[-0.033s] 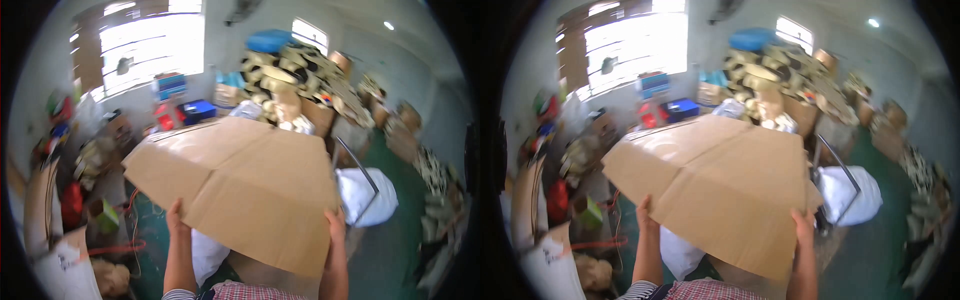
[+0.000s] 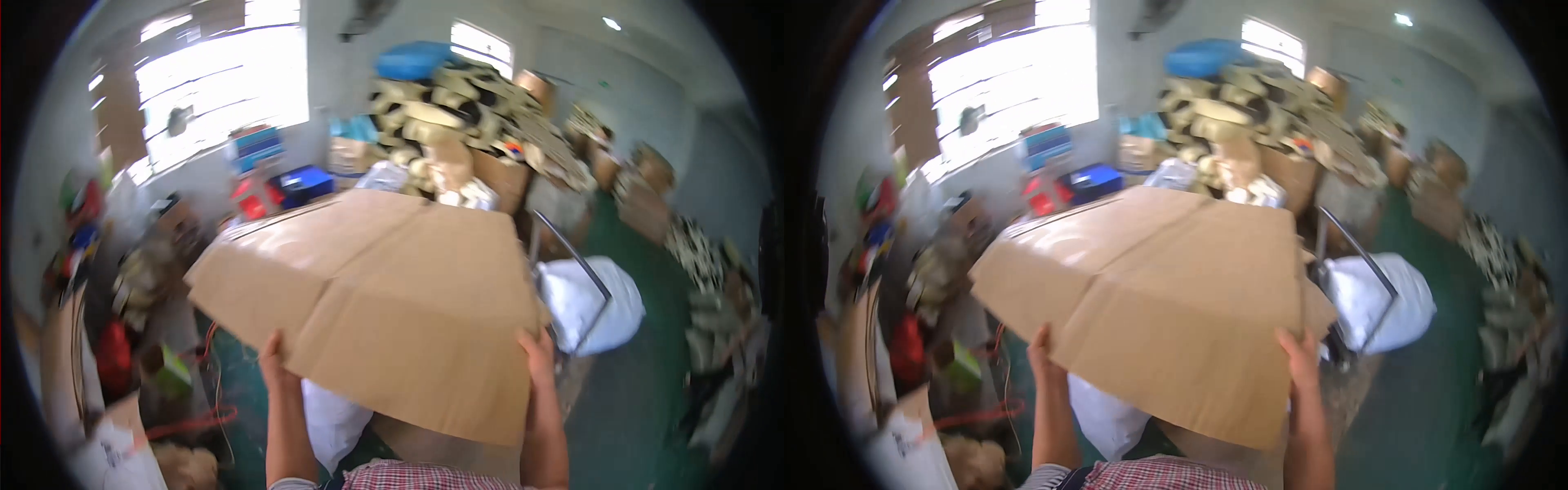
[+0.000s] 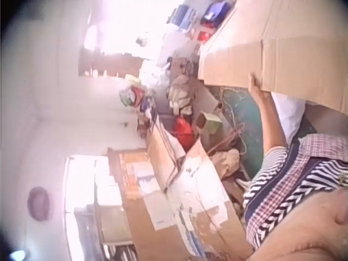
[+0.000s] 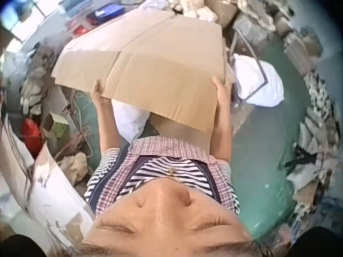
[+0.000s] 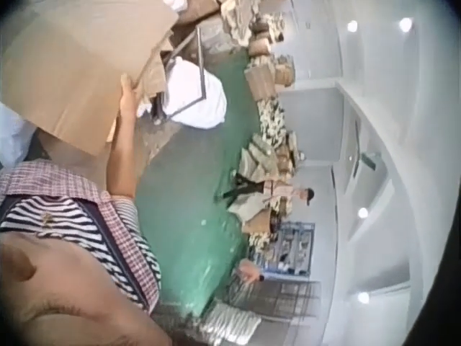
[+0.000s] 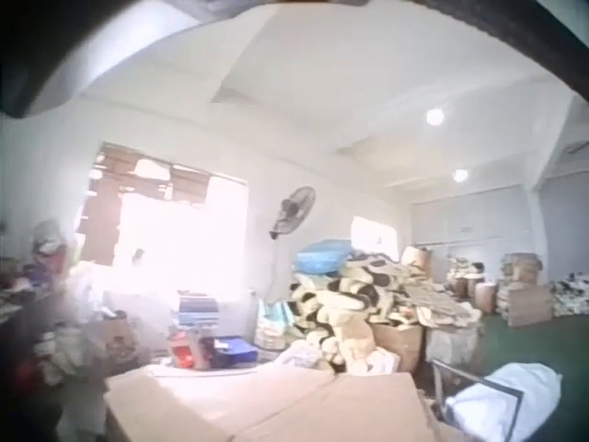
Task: Organizing and stacking precut white fabric pieces on a workbench.
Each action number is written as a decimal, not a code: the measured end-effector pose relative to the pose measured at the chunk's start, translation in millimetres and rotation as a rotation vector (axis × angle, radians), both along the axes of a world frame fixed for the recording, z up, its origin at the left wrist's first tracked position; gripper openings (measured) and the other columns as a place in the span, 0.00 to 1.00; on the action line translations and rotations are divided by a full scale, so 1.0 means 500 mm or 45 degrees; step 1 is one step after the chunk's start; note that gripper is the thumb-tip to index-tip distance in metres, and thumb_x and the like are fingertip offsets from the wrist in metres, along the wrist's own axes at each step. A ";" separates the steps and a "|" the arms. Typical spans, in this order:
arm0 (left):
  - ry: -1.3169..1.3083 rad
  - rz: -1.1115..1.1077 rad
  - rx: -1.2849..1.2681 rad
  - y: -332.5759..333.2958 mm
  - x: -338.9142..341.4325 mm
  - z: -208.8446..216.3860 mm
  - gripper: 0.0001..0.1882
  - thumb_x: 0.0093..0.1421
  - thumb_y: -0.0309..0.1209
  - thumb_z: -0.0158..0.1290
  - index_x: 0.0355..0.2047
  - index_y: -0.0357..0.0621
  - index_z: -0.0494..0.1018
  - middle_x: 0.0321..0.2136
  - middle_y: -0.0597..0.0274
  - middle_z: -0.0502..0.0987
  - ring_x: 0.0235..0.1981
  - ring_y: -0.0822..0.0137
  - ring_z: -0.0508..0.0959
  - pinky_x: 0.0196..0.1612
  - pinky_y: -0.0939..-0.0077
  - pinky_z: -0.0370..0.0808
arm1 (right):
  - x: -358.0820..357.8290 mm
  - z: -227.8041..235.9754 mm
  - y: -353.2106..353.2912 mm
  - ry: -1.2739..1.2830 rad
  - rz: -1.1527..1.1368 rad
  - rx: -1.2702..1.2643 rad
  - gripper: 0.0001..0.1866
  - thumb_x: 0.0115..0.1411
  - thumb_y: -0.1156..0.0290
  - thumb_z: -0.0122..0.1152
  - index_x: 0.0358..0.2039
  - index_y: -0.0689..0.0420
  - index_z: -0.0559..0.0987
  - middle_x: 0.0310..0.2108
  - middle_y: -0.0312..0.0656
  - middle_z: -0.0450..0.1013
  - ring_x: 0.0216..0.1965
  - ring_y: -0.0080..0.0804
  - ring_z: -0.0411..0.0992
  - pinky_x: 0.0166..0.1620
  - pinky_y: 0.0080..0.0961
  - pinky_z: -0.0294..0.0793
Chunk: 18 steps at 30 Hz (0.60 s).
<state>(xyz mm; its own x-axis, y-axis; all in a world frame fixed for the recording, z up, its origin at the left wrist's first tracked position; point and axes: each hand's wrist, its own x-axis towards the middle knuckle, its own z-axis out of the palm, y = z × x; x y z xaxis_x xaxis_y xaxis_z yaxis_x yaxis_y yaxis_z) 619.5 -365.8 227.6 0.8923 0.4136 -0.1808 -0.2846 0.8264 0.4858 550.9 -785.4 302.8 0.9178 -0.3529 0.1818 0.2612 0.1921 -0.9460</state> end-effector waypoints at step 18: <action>0.186 0.108 1.430 -0.175 0.164 -0.036 0.23 0.58 0.36 0.44 0.49 0.32 0.64 0.44 0.50 0.72 0.44 0.53 0.74 0.47 0.61 0.73 | 0.657 -0.497 -0.377 0.452 0.159 0.039 0.13 0.59 0.59 0.53 0.36 0.56 0.75 0.28 0.35 0.74 0.27 0.21 0.71 0.31 0.19 0.71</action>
